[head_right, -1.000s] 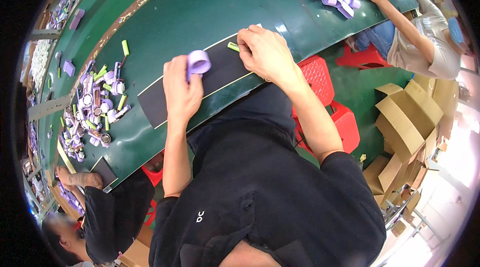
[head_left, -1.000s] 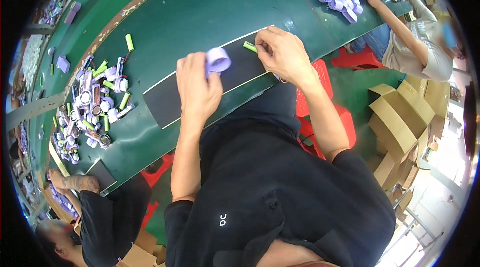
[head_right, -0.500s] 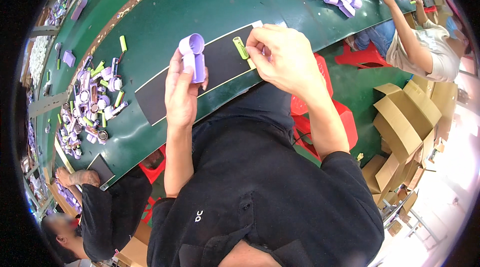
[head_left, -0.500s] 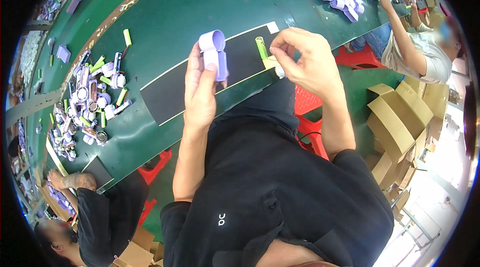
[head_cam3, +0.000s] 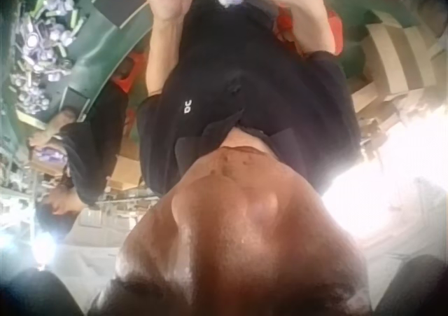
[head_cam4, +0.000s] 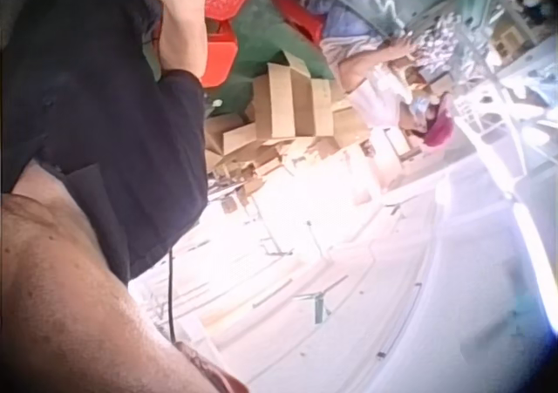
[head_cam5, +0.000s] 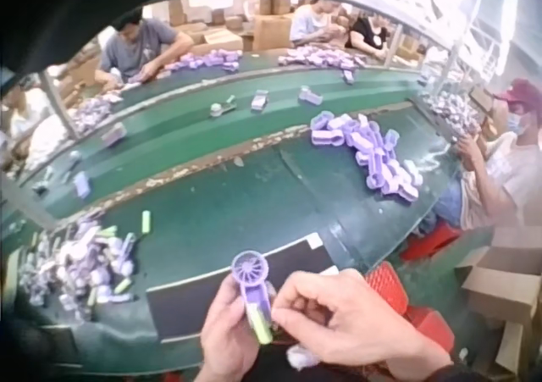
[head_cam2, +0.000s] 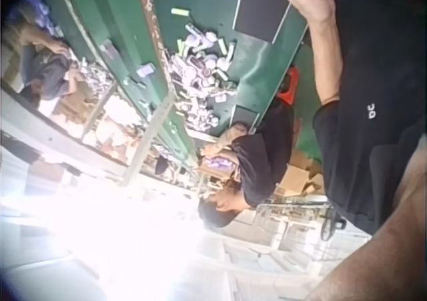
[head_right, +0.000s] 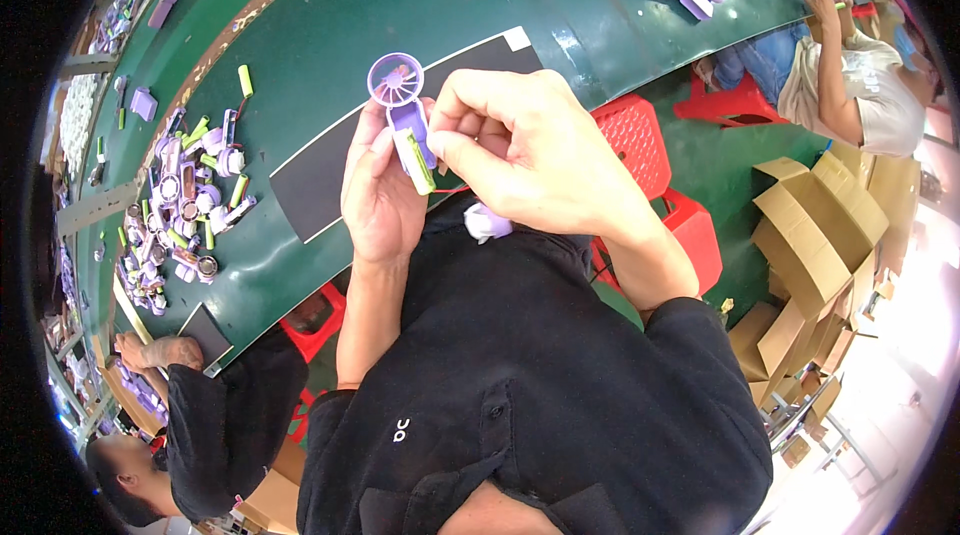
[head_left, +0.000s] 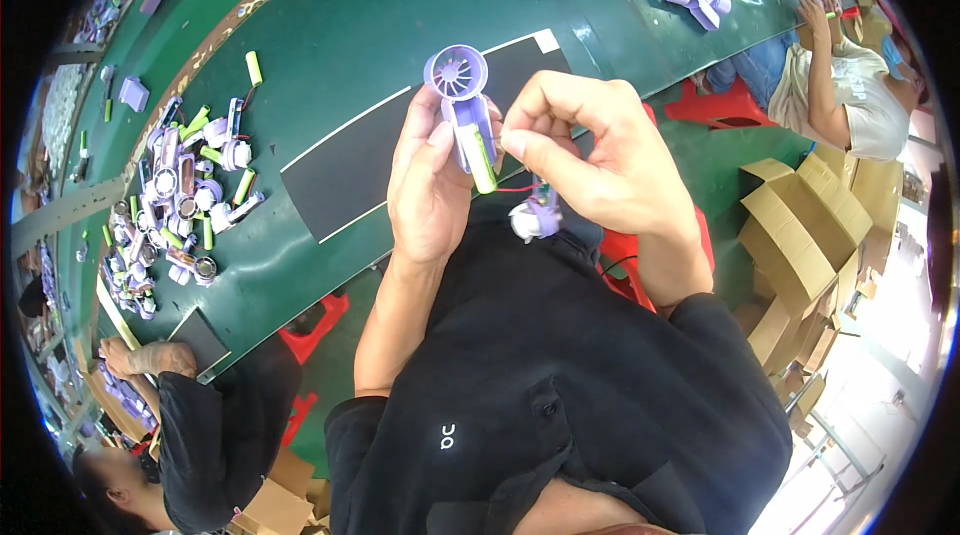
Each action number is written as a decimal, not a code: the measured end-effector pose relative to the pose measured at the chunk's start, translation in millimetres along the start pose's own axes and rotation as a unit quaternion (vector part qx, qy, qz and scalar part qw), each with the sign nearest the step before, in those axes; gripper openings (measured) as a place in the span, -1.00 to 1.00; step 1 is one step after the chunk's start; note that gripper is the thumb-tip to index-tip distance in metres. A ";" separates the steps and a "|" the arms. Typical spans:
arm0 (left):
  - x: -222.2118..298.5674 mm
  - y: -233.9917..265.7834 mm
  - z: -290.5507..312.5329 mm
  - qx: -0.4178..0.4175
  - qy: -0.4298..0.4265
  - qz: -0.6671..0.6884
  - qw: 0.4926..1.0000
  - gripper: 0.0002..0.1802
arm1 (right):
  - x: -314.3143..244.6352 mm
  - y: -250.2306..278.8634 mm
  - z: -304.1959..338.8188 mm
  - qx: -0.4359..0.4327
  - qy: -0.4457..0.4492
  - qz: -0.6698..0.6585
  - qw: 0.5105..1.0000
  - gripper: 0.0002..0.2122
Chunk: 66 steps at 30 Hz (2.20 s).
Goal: The person assembles portable electric fans by placing batteries and circuit components into plastic casings, closing the casing pieces together, and attaching front fan covers by hand.
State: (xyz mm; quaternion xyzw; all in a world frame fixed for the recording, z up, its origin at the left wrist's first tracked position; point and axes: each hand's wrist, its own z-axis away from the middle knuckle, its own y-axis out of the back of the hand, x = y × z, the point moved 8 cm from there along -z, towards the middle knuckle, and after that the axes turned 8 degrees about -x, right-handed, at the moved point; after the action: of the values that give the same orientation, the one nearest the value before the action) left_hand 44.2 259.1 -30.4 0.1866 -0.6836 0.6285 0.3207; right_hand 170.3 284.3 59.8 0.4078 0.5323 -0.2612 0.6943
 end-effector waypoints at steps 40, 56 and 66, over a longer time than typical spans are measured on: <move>9.1 -29.8 12.8 -0.054 -0.084 -0.330 0.939 -0.26 | -18.3 -0.6 9.4 0.091 0.077 0.089 0.989 -0.94; 2.3 -22.5 9.2 -0.046 -0.058 -0.222 0.972 -0.18 | -14.3 -24.1 35.6 0.144 0.190 0.276 0.931 -0.77; -5.6 3.7 17.5 -0.018 -0.046 -0.205 0.977 -0.27 | 57.0 51.4 29.6 0.143 0.028 0.216 0.965 -0.82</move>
State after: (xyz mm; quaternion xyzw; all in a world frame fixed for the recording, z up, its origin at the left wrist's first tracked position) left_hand 42.2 241.7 -36.9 0.3459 -0.6564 0.5273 0.4142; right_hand 243.7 290.6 23.3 0.6157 0.4076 -0.1670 0.6534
